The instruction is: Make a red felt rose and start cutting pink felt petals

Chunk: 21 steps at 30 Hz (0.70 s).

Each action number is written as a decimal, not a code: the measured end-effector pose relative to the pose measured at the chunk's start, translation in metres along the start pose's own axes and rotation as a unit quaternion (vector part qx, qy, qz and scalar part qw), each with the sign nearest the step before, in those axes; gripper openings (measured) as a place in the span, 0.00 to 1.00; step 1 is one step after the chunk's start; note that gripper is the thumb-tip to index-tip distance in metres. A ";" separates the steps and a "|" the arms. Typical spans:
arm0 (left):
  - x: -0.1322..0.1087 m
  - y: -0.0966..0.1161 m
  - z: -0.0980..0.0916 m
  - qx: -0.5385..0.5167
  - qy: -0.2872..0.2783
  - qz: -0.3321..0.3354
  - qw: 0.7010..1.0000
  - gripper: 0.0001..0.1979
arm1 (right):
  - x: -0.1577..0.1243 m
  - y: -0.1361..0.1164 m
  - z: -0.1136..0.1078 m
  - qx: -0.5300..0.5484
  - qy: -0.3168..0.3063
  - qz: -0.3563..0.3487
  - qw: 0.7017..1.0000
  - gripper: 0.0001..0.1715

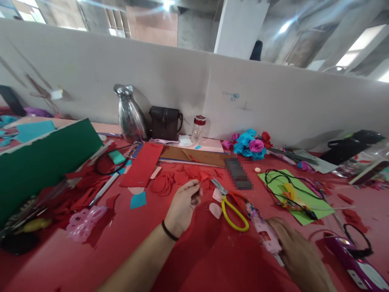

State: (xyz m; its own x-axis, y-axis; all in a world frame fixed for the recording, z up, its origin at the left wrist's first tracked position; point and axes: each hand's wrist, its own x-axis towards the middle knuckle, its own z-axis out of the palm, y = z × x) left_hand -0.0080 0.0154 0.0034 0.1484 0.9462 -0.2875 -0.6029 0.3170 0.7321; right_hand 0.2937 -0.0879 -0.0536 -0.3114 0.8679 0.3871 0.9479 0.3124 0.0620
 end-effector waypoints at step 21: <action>-0.003 -0.002 0.005 -0.126 0.055 -0.017 0.990 0.10 | 0.164 -0.156 0.007 0.608 0.059 0.294 0.735 0.17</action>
State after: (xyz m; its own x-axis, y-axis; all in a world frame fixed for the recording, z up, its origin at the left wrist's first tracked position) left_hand -0.0034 0.0124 0.0060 0.0941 0.9177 -0.3858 -0.7769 0.3101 0.5480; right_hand 0.0942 0.0083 -0.0064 0.2039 0.9740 0.0989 0.1334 0.0724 -0.9884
